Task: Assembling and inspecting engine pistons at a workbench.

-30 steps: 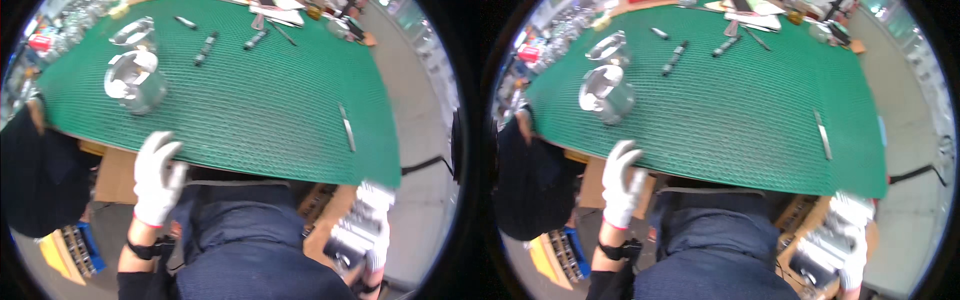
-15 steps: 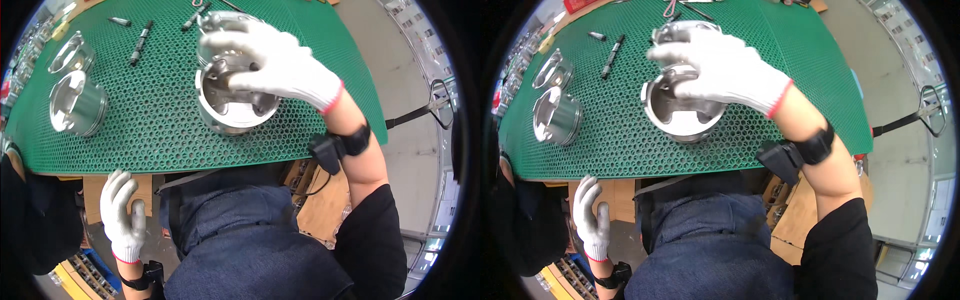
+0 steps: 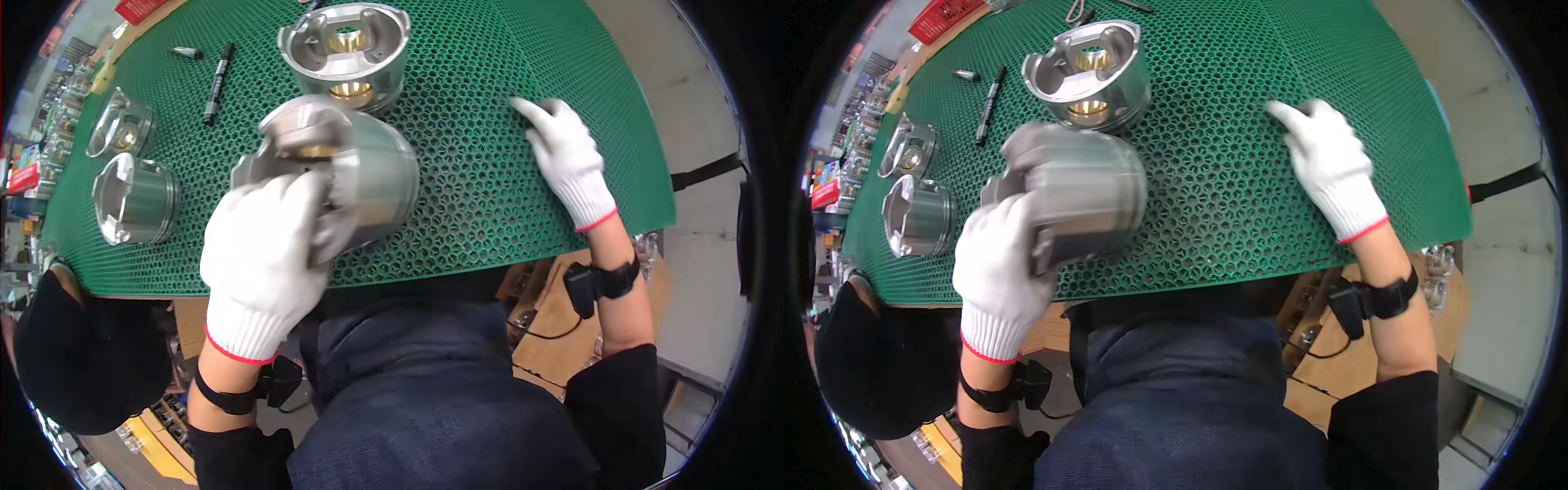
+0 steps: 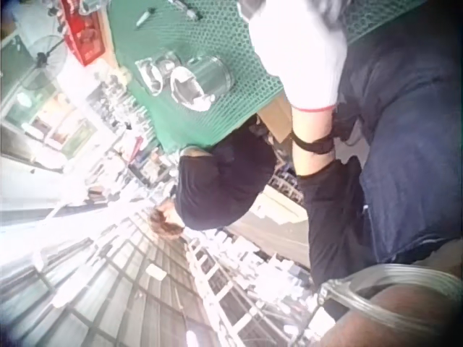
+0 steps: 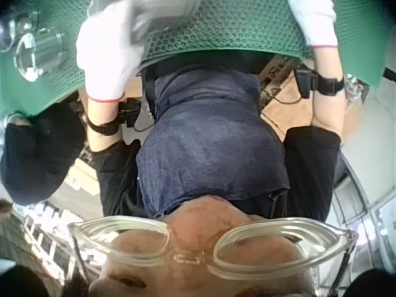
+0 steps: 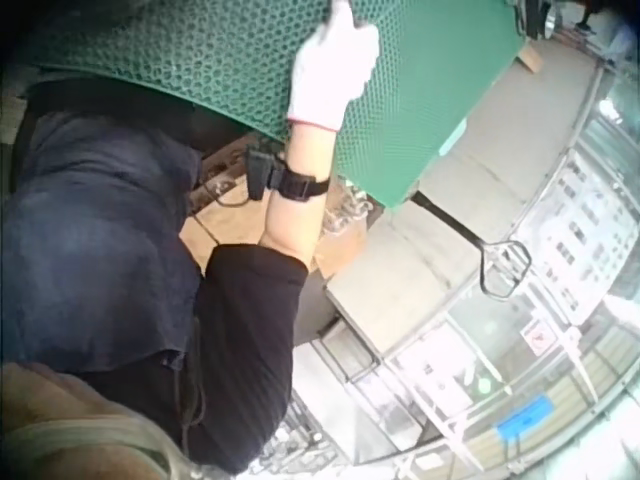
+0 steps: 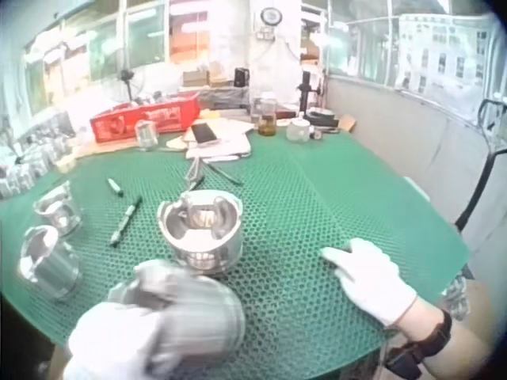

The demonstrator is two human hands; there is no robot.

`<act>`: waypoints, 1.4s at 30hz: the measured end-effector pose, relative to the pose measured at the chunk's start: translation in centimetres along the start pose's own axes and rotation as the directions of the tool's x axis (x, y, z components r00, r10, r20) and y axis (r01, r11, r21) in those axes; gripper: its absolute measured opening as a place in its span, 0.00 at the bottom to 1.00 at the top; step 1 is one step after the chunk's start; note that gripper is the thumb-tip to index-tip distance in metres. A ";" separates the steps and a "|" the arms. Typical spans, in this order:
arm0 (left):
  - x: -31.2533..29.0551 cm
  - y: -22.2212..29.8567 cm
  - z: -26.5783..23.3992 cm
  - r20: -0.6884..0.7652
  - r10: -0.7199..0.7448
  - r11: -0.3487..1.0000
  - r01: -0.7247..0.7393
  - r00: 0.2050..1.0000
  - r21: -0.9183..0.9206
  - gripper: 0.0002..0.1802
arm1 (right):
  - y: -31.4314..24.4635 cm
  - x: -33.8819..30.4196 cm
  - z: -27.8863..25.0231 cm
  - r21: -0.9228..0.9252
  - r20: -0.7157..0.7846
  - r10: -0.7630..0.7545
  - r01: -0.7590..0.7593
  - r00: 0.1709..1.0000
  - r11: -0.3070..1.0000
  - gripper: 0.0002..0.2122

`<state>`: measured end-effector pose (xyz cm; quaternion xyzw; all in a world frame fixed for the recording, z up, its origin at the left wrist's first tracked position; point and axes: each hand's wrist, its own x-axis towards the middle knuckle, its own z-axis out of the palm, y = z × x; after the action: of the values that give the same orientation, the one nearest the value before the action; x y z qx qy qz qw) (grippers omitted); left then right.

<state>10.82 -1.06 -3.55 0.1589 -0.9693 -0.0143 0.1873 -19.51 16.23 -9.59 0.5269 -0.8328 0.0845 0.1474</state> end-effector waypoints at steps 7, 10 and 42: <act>-9.0 -1.7 3.8 0.294 -0.842 -0.053 0.473 0.453 -0.879 0.25 | 1.1 -1.2 0.1 -0.101 0.051 0.116 -0.111 0.992 0.989 0.20; -10.4 -1.8 4.1 0.084 -0.796 0.452 0.682 0.599 -0.575 0.23 | 1.2 -1.0 0.1 -0.056 0.026 0.091 -0.090 0.995 0.994 0.20; -1.3 -1.2 -0.3 -0.338 -0.054 0.988 0.003 0.940 -0.151 0.24 | -5.9 -10.4 -0.3 0.809 0.444 0.220 -0.284 0.869 -0.515 0.16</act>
<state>12.46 -1.72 -3.85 0.1587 -0.9160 -0.0615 0.3633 -9.99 22.62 -12.85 0.1708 -0.4772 0.7619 -0.4033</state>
